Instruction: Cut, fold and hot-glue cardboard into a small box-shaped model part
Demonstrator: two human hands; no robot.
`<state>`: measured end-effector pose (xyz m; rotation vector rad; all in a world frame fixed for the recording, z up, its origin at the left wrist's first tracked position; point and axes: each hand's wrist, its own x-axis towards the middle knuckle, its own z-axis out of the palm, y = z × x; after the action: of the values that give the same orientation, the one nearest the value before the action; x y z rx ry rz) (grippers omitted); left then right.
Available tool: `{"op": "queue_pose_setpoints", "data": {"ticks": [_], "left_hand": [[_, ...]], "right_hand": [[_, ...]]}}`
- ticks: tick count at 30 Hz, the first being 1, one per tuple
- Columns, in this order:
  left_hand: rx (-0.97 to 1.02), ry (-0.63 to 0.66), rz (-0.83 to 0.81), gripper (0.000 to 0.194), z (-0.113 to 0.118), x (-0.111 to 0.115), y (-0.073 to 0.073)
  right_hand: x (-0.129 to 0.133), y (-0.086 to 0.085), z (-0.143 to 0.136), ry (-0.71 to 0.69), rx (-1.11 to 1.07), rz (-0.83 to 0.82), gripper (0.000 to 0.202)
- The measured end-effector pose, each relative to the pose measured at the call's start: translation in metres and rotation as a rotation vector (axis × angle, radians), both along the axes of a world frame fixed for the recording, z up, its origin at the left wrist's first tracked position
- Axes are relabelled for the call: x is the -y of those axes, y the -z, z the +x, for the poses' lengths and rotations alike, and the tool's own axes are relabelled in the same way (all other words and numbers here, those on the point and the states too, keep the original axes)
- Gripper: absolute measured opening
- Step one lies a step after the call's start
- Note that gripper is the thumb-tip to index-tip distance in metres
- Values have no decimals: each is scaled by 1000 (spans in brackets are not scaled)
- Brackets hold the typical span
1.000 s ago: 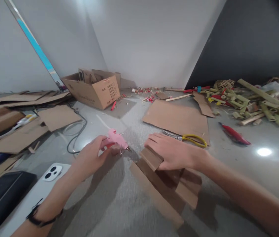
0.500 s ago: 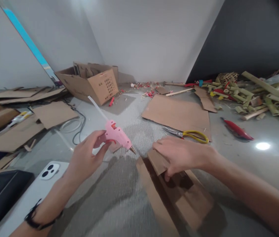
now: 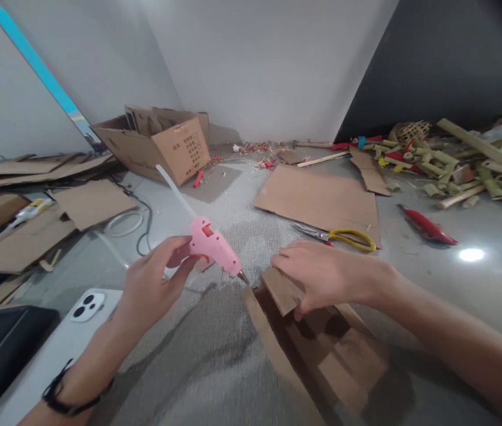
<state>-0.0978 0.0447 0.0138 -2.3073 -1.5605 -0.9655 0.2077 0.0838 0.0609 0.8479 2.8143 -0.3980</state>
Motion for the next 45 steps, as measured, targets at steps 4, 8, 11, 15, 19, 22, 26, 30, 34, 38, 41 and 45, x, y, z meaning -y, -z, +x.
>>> {"op": "queue_pose_setpoints", "data": {"ticks": [4, 8, 11, 15, 19, 22, 26, 30, 34, 38, 41, 45], "left_hand": [[-3, 20, 5, 16, 1, 1, 1], [-11, 27, 22, 15, -1, 2, 3], [-20, 38, 36, 15, -1, 2, 4], [-28, 30, 25, 15, -1, 1, 5], [-16, 23, 19, 16, -2, 1, 6], [-22, 24, 36, 15, -1, 1, 7], [-31, 37, 34, 14, 0, 1, 6], [-34, 46, 60, 14, 0, 1, 6], [-31, 36, 39, 14, -1, 2, 7], [-19, 49, 32, 14, 0, 2, 5], [-13, 50, 33, 14, 1, 2, 4], [-18, 63, 52, 14, 2, 2, 5]], "right_hand": [[0, 2, 1, -22, -15, 33, 54], [0, 3, 2, -17, 2, 36, 55], [1, 2, 3, -26, 3, 47, 54], [0, 4, 3, -17, 5, 42, 54], [-1, 7, 4, -38, -10, 60, 54], [-1, 9, 6, -62, -32, 87, 55], [-1, 8, 6, -52, -22, 77, 55], [-2, 8, 5, -34, -14, 58, 53], [-2, 7, 5, -36, -27, 57, 53], [-2, 6, 6, -35, -23, 47, 53], [-1, 4, 6, -33, -23, 35, 51], [1, 4, 4, -27, -33, 26, 51]]}}
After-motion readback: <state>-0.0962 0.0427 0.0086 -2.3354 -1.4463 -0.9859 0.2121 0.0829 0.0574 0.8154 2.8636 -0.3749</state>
